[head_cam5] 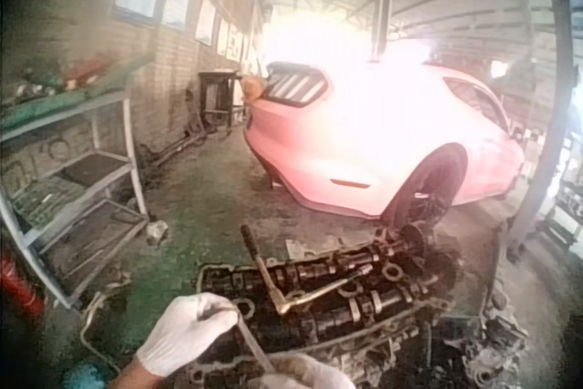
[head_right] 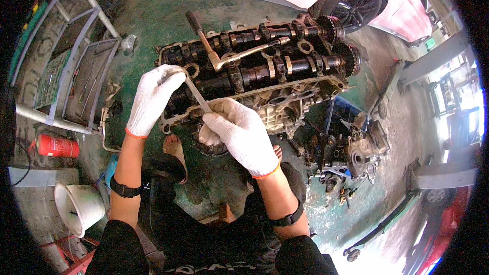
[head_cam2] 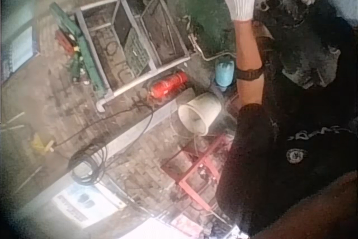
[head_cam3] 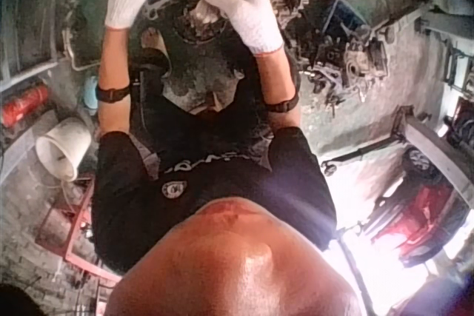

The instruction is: The person uses a wrench to tighten bolts on a disassembled engine block while another person works nearby. The camera wearer continues to adjust and tighten components on the engine throughout the clip.

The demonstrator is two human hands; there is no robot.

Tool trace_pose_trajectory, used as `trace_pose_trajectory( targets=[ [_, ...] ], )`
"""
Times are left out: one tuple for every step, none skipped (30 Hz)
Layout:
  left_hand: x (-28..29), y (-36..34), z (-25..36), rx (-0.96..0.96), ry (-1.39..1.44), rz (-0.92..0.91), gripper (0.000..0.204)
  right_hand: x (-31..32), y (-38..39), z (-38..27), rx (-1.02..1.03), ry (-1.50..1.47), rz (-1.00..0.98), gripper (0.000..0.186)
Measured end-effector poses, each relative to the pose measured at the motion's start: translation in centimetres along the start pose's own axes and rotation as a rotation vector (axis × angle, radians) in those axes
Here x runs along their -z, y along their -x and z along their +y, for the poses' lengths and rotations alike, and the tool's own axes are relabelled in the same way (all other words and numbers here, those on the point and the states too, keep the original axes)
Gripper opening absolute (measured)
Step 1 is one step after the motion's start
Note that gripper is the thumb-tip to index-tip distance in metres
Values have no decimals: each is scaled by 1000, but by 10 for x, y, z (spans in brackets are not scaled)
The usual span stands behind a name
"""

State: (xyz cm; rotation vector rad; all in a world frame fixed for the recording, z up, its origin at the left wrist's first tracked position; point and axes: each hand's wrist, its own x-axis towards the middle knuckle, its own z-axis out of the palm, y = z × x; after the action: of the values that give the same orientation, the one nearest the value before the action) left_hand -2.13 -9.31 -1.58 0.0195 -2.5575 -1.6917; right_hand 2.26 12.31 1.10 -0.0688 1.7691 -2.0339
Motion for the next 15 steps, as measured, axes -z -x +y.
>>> trace_pose_trajectory(
  targets=[
    [0,0,0,1,-12,3,25,1,0,0,20,-20,-4,32],
    [0,0,1,7,-22,5,24,2,0,1,20,-26,13,33],
    [0,-1,1,3,-22,5,24,3,-1,1,35,-45,20,34],
    [0,-1,1,4,-19,3,24,5,-2,2,50,-64,27,35],
    [0,-1,1,17,-16,1,24,6,-2,2,69,-55,52,36],
    [0,-1,1,20,-2,-1,24,7,-2,3,59,-65,64,35],
    [0,-1,1,34,13,-4,24,9,-3,3,65,-79,65,33],
    [0,-1,0,45,39,-10,24,10,-3,3,60,-85,79,32],
    [0,-1,0,29,25,1,24,11,-4,2,53,-93,63,29],
    [-1,-1,0,10,23,9,25,11,-4,2,29,-95,39,28],
    [-1,-1,-1,-16,27,17,26,10,-5,2,-17,-85,15,28],
    [-1,-1,-1,-29,23,18,26,9,-5,2,-74,-65,18,27],
    [-2,-1,-2,-48,25,18,26,5,-5,4,-101,-111,-34,30],
    [-2,-1,-2,-68,28,18,26,0,-4,7,-121,-164,-75,32],
    [-2,-1,-3,-76,13,19,27,-7,-5,11,-164,-168,-97,32]
  ],
)
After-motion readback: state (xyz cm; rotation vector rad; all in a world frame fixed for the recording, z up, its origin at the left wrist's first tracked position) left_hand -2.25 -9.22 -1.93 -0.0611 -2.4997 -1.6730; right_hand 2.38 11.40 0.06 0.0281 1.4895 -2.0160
